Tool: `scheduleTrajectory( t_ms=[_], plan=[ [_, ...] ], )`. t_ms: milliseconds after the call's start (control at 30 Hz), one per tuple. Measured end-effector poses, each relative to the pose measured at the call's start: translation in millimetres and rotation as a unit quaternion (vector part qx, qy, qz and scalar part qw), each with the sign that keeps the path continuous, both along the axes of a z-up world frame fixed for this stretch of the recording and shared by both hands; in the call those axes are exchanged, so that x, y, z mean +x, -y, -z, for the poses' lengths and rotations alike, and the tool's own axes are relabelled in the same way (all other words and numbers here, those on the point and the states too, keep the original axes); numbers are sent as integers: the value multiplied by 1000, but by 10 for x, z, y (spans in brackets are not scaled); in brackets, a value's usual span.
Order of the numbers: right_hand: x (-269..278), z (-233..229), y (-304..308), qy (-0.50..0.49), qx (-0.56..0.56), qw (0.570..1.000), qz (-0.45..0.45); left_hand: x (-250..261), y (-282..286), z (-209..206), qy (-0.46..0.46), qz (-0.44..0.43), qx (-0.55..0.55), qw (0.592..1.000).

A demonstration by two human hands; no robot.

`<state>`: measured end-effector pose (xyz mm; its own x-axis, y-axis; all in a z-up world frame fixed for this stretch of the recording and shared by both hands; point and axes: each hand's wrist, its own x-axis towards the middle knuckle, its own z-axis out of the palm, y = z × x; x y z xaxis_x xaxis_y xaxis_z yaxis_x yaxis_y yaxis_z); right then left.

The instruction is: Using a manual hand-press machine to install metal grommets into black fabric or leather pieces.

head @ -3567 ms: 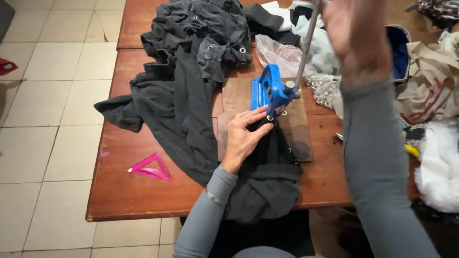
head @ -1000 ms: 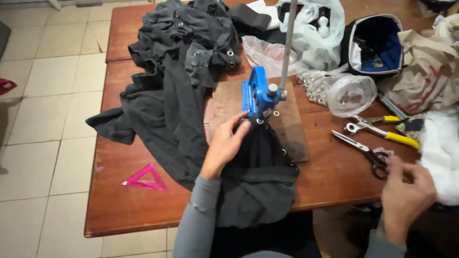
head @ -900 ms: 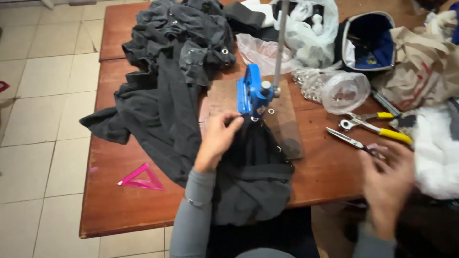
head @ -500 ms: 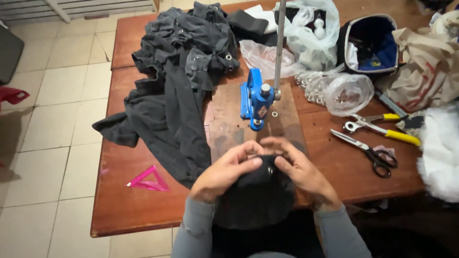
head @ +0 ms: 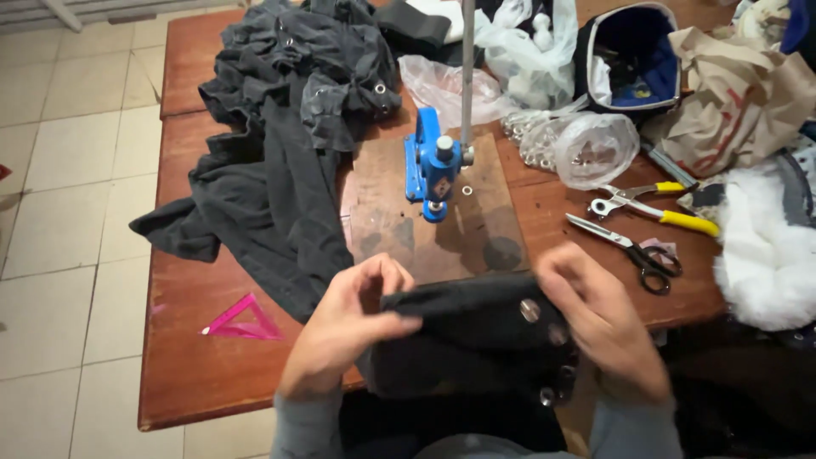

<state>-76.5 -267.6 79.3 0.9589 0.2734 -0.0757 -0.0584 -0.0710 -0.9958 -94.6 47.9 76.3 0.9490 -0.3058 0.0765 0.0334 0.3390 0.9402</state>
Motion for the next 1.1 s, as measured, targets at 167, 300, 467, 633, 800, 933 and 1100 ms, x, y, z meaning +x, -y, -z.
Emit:
scheduleTrajectory(
  t_ms=[167, 300, 467, 633, 800, 933, 1100],
  plan=[
    [509, 521, -368, 197, -283, 934, 92, 244, -8, 984, -86, -136, 81, 984],
    [899, 422, -144, 341, -283, 888, 121, 202, 99, 388, 10, -270, 462, 845],
    [1563, 372, 523, 400, -380, 808, 207, 106, 98, 157, 39, -266, 515, 814],
    [2184, 926, 961, 377, -503, 770, 111, 237, 341, 287, 143, -269, 509, 805],
    [1975, 663, 771, 343, -533, 761, 139, 279, 464, 418, 202, -291, 510, 784],
    [1841, 441, 682, 345, -469, 791, 190, 263, 399, 501, 200, -280, 499, 795],
    [1785, 398, 702, 362, -435, 802, 191, 260, 380, 463, 201, -282, 488, 801]
  ],
)
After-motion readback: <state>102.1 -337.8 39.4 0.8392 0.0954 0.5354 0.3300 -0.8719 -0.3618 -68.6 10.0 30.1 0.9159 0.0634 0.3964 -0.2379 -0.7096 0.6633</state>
